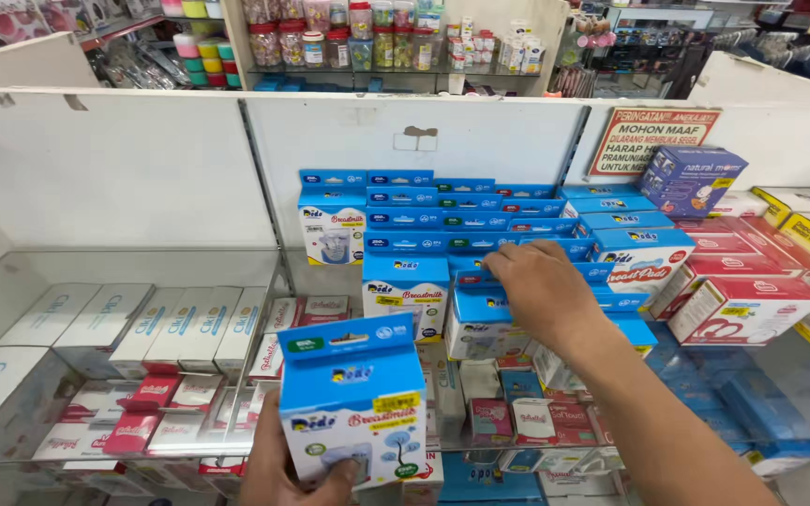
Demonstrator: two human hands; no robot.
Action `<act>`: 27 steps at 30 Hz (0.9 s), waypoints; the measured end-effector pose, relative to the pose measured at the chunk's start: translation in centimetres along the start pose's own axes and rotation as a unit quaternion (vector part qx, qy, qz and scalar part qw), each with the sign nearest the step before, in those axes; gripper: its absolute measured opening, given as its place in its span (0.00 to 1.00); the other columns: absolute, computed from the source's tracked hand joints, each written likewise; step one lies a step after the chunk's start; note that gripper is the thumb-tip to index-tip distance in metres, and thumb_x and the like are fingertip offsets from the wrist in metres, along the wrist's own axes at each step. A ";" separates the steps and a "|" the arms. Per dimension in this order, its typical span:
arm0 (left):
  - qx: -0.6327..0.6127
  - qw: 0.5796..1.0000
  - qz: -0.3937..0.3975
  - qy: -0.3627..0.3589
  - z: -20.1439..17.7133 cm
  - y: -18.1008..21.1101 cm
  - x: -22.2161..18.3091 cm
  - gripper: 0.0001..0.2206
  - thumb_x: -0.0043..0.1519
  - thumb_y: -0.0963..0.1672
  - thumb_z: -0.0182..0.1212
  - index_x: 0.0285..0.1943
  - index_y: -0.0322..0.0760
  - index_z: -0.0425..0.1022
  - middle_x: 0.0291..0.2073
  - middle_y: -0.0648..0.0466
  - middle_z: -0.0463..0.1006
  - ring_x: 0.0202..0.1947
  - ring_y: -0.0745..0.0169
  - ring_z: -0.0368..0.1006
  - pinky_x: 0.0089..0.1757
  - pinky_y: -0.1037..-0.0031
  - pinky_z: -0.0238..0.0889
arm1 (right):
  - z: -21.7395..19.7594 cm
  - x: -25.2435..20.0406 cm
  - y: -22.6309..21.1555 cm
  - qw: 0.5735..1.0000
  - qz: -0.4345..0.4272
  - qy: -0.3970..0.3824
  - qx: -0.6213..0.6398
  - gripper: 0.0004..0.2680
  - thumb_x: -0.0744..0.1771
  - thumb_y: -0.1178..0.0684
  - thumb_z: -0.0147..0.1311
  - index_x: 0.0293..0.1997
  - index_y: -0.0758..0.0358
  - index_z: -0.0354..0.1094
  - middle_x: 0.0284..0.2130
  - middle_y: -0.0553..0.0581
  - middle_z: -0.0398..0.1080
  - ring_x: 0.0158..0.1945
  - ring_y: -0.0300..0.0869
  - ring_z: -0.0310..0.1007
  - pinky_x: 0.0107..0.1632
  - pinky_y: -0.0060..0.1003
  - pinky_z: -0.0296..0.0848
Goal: The person places several boxes of breast milk bags and breast pads onto store shelves, moving between a shopping cart and the glass shelves multiple times to organize the items.
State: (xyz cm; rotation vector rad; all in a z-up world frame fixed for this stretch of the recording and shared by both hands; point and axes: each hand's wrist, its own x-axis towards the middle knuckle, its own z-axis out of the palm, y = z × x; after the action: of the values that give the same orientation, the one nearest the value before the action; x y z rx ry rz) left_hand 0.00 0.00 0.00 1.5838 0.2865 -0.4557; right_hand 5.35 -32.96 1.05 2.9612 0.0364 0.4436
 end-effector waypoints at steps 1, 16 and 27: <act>-0.003 1.000 0.001 0.003 -0.6 -0.4 0.9 0.34 0.49 0.29 0.73 0.62 0.43 0.67 0.50 0.39 0.90 0.52 0.40 0.89 0.44 0.50 0.87 | -0.5 -0.7 -0.2 1.000 -0.004 0.001 0.000 0.17 0.66 0.65 0.46 0.61 0.56 0.70 0.55 0.58 0.73 0.57 0.57 0.72 0.66 0.54 0.63; 0.073 0.869 0.447 -0.200 7.9 7.9 5.0 0.25 0.57 0.42 0.71 0.56 0.22 0.61 0.47 0.26 0.76 0.53 0.23 0.75 0.52 0.42 0.67 | -2.5 -8.4 -3.4 0.999 -0.005 0.049 -0.007 0.08 0.71 0.52 0.48 0.52 0.44 0.72 0.45 0.46 0.76 0.53 0.38 0.76 0.57 0.43 0.63; 0.243 0.834 0.451 -0.204 11.6 7.9 6.6 0.28 0.58 0.41 0.65 0.67 0.42 0.56 0.63 0.48 0.72 0.66 0.50 0.68 0.49 0.60 0.76 | 0.2 -10.4 -3.5 0.964 0.073 0.249 0.063 0.07 0.63 0.44 0.64 0.43 0.41 0.76 0.63 0.58 0.54 0.66 0.59 0.52 0.59 0.52 0.59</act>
State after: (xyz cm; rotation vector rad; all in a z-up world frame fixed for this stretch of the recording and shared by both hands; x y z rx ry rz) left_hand 8.06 -12.65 3.84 1.8457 -0.9575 -0.0973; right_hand -4.56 -29.96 -2.70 2.8965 -0.1020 1.2363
